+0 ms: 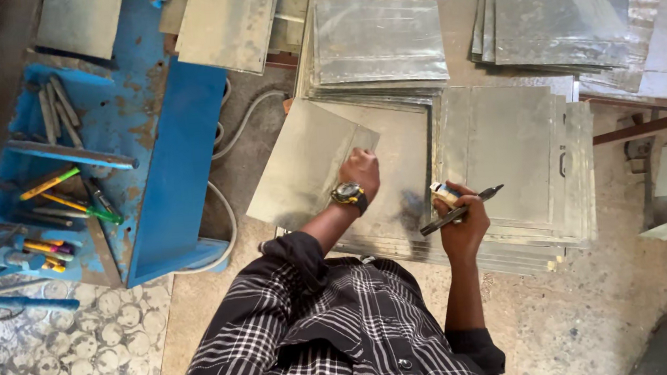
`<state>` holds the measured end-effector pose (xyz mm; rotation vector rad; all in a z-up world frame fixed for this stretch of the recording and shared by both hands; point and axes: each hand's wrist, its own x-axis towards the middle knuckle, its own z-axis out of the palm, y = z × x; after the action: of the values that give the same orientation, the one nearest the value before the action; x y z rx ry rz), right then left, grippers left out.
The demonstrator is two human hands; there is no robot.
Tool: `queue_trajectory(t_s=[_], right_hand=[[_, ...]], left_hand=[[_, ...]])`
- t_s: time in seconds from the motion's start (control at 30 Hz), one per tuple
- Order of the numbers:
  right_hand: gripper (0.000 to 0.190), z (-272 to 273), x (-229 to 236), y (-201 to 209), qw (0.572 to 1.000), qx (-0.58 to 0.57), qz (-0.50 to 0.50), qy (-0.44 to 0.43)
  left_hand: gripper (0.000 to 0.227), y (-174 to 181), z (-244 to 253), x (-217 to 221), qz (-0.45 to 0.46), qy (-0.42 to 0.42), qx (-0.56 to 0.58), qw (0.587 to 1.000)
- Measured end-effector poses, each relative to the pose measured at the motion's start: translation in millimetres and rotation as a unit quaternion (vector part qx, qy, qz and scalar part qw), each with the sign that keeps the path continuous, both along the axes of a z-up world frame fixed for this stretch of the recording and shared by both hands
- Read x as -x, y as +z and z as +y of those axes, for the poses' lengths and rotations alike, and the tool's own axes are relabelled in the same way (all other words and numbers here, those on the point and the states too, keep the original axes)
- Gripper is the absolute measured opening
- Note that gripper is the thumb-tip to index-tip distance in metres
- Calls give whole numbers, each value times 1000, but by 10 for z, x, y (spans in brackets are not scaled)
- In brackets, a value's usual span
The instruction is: The person measures and marks multiple rectangular metal sheets using a ruler and a marker. They place the ruler on the sheet, draw a line, and then move the sheet to a stack before repeating the process on a new sheet.
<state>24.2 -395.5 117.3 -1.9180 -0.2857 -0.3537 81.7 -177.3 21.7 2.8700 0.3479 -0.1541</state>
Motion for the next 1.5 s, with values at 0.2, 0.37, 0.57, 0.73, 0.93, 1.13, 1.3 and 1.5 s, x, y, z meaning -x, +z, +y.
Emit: queue_trajectory(t_s=[0.2,0.37,0.57,0.73,0.93,1.13,1.3,1.5], right_hand=[[36,18,80,102,1000,12,-3,17],[37,235,35,131,998,51,-5,38],[36,760,-41,157,991,67,-19,112],[35,1154,-51,228,970,103,-44,218],[31,1368,-36,218,953,132,-42,268],[24,1559,-86,184,939,158,-71,297],[23,1583,-250,143,931,164,-82,317],[23,1439,-545,-138,900,268,-163,303]], left_hand=[[89,-161,1292,32,-86,221,-51,970],[50,-783,2007,402,-157,264,75,949],[37,-1124,1754,868,-272,281,131,911],[28,-868,1839,872,-288,261,200,900],[29,-107,1665,916,-417,191,89,884],[38,276,1212,911,-166,31,566,807],[38,242,1312,777,-63,44,575,815],[24,233,1639,522,-1,113,639,761]])
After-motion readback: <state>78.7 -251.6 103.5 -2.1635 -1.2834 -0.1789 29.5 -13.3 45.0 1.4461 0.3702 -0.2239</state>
